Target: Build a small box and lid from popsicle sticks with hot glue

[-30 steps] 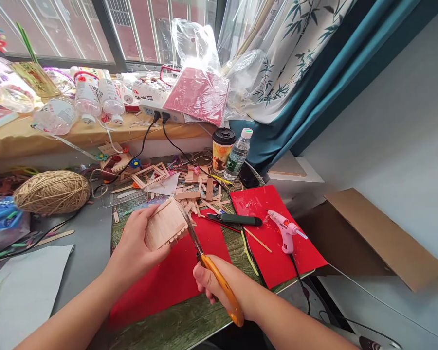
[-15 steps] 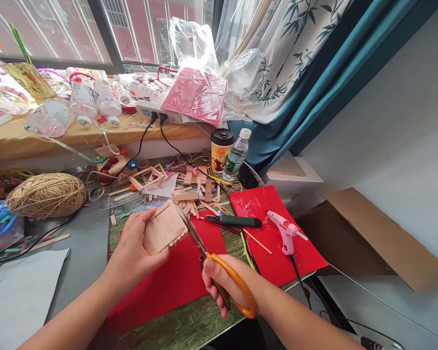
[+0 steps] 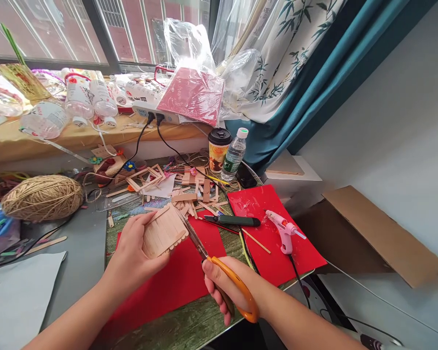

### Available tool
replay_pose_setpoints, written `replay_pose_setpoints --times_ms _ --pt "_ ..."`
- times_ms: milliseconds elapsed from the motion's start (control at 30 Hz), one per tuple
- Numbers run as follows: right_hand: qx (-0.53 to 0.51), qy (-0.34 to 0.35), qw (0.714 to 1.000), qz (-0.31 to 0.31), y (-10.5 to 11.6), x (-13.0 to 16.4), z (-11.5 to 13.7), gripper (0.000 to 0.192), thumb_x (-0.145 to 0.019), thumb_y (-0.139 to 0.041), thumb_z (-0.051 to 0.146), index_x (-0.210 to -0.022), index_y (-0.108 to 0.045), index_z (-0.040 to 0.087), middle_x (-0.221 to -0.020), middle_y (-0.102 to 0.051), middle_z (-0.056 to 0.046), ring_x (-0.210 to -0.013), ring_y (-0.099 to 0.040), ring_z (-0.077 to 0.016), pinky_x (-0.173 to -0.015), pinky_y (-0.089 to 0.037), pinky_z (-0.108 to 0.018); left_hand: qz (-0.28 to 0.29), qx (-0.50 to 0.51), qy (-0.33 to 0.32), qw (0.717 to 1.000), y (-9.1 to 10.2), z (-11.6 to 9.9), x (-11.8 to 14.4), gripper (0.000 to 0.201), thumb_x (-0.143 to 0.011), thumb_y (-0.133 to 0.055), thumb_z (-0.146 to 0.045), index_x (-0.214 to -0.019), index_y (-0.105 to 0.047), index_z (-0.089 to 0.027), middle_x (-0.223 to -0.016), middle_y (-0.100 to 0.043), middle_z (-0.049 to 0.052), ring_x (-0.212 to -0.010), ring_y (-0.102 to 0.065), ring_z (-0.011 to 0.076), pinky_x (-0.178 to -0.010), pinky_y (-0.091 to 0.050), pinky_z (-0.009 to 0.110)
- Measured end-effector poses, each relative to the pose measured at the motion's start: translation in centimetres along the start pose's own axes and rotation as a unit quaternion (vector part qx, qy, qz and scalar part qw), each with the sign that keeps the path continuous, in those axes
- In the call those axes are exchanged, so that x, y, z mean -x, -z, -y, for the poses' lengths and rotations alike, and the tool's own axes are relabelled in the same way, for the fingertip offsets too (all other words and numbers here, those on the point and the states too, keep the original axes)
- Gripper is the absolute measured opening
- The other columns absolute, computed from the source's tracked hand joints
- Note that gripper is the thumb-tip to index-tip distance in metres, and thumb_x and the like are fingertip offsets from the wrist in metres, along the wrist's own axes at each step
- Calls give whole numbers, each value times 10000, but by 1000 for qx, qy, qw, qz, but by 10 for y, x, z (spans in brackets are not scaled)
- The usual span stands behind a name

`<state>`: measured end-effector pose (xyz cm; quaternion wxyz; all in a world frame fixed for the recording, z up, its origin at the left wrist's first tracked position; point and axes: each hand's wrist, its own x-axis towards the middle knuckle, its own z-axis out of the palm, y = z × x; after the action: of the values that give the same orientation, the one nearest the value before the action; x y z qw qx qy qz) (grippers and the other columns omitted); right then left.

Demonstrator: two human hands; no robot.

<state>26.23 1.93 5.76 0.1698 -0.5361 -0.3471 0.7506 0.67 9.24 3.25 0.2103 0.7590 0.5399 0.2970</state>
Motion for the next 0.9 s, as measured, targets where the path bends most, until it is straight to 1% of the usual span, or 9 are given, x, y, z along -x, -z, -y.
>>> replay_pose_setpoints --times_ms 167,300,367,467,600,700,733,800,900 --pt "-5 -10 1000 -17 -3 -3 -1 768 -741 -511 956 -702 -513 190 -513 -451 66 -391 -431 -62 -351 -497 -208 3 -9 -1 1000 1 -1 0 746 -757 -734 -311 -1428 -413 -259 -1401 -511 129 -1342 -488 357 -1120 -434 528" --pt "20 -39 997 -55 -7 -6 -3 791 -686 -523 986 -694 -498 196 -506 -451 67 -385 -433 -62 -337 -487 -209 18 -13 19 1000 3 -4 0 771 -766 -742 -336 -1457 -408 -268 -1425 -504 125 -1356 -484 360 -1127 -433 534" --pt "30 -43 997 -63 -9 -7 -5 812 -647 -530 1005 -701 -488 196 -531 -454 68 -391 -433 -54 -338 -479 -195 28 -15 27 999 4 -5 0 779 -770 -741 -339 -1468 -404 -272 -1428 -505 120 -1364 -482 358 -1129 -433 535" --pt "22 -8 999 -43 -10 -9 -9 825 -638 -508 1019 -711 -464 198 -590 -443 71 -406 -424 -38 -352 -479 -179 30 -15 27 999 5 -5 0 775 -769 -738 -335 -1465 -405 -269 -1426 -506 119 -1367 -482 356 -1130 -434 532" --pt "0 40 999 10 -6 -10 -16 795 -703 -483 996 -746 -446 204 -638 -434 70 -430 -386 -34 -375 -490 -187 29 -19 21 999 5 -5 0 766 -775 -732 -340 -1459 -399 -262 -1427 -501 126 -1358 -487 364 -1126 -436 538" --pt "11 62 997 33 1 -10 -24 748 -779 -464 953 -796 -457 205 -685 -453 55 -465 -410 -49 -404 -475 -191 33 -26 22 999 4 -5 1 765 -777 -731 -346 -1459 -395 -260 -1422 -504 125 -1345 -493 360 -1114 -446 531" --pt "21 69 997 35 3 -9 -27 730 -811 -447 934 -814 -465 204 -705 -468 46 -481 -433 -56 -423 -472 -195 33 -31 21 999 3 -6 1 770 -775 -732 -346 -1461 -394 -258 -1419 -505 126 -1340 -494 359 -1110 -449 531" --pt "50 80 995 19 6 -9 -33 714 -853 -410 911 -844 -480 200 -741 -497 29 -510 -472 -68 -458 -466 -202 27 -43 15 999 3 -6 2 791 -765 -736 -343 -1469 -388 -252 -1412 -508 129 -1333 -495 366 -1105 -449 539" --pt "115 86 989 -32 7 -10 -41 710 -855 -412 908 -859 -488 202 -738 -495 40 -502 -477 -68 -479 -448 -208 19 -64 12 998 3 -7 2 796 -759 -730 -330 -1473 -388 -249 -1401 -516 128 -1324 -499 372 -1103 -448 552"
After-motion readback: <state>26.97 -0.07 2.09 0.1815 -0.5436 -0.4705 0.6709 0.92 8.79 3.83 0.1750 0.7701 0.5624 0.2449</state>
